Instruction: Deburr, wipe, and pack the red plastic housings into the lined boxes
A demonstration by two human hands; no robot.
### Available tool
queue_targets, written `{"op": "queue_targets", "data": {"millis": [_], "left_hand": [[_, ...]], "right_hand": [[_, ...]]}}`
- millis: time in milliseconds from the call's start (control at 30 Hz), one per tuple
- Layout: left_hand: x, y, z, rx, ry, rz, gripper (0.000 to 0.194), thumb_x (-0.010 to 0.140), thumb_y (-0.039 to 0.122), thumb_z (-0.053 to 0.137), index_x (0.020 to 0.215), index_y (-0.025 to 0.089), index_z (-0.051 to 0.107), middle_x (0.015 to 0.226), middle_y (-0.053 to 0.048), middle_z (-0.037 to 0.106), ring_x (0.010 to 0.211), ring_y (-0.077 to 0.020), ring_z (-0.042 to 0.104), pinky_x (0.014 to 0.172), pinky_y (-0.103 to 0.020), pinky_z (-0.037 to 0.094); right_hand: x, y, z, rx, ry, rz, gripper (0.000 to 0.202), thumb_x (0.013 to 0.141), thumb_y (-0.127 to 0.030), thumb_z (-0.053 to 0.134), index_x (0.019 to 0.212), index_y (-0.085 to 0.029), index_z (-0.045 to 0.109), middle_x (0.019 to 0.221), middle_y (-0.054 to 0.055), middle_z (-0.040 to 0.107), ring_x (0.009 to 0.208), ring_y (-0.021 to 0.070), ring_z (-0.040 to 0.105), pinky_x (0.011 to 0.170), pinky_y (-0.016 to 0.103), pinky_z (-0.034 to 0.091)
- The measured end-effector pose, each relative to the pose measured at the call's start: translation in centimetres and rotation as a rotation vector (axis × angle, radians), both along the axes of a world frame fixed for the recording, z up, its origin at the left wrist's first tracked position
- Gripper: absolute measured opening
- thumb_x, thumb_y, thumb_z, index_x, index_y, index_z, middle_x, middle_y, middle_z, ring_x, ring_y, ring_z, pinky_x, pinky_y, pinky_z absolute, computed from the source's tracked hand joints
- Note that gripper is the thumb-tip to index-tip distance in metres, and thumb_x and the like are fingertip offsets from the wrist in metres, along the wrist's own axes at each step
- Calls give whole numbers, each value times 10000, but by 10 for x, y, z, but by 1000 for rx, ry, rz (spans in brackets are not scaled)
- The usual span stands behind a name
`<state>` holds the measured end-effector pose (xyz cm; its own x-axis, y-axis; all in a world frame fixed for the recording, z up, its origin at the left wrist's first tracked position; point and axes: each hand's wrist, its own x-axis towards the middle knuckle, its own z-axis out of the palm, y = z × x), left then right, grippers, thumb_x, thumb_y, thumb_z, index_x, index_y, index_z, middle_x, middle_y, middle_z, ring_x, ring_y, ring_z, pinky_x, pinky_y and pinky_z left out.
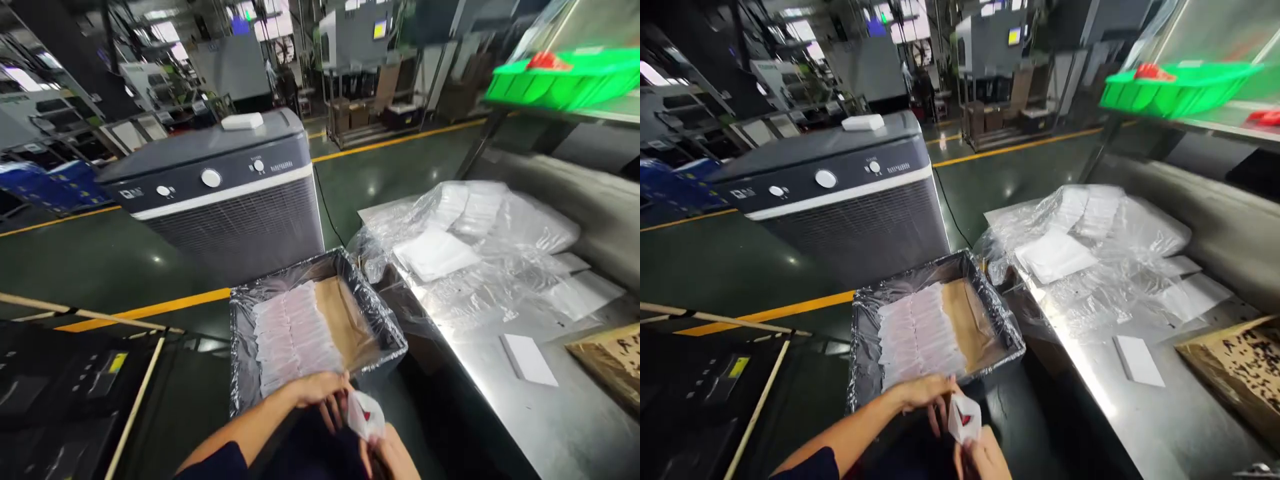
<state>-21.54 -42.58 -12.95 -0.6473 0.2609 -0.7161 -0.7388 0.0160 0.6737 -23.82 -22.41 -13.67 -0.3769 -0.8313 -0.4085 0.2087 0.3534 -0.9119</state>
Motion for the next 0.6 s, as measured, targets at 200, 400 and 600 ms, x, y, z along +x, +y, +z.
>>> {"op": "queue_targets", "data": {"millis": [200, 400, 600], "left_hand": [[-9, -33, -10, 362, -374, 51, 598, 713, 698, 686, 943, 146, 685, 761, -86, 665, 660, -227, 646, 552, -327, 515], [-24, -64, -5, 285, -339, 95, 676, 631, 449, 841, 1223, 212, 614, 1074, -58, 671, 963, -212, 617, 763, -259, 494], [-56, -109, -26, -347, -85, -244, 535, 765, 304, 571, 1273, 158, 483, 946, -46, 656, 756, -206, 634, 656, -302, 516]], "right_hand": [[-21, -61, 47, 194, 506, 364, 352, 851, -283, 402, 625, -156, 639, 636, 102, 678, 552, 176, 564, 590, 296, 383], [-30, -122, 44, 407, 669, 618, 294, 890, -246, 442, 942, -118, 701, 850, 166, 738, 742, 284, 699, 570, 315, 452], [-49, -130, 28, 356, 548, 594, 259, 892, -204, 457, 1043, -132, 655, 934, 115, 737, 779, 256, 712, 631, 317, 510]]}}
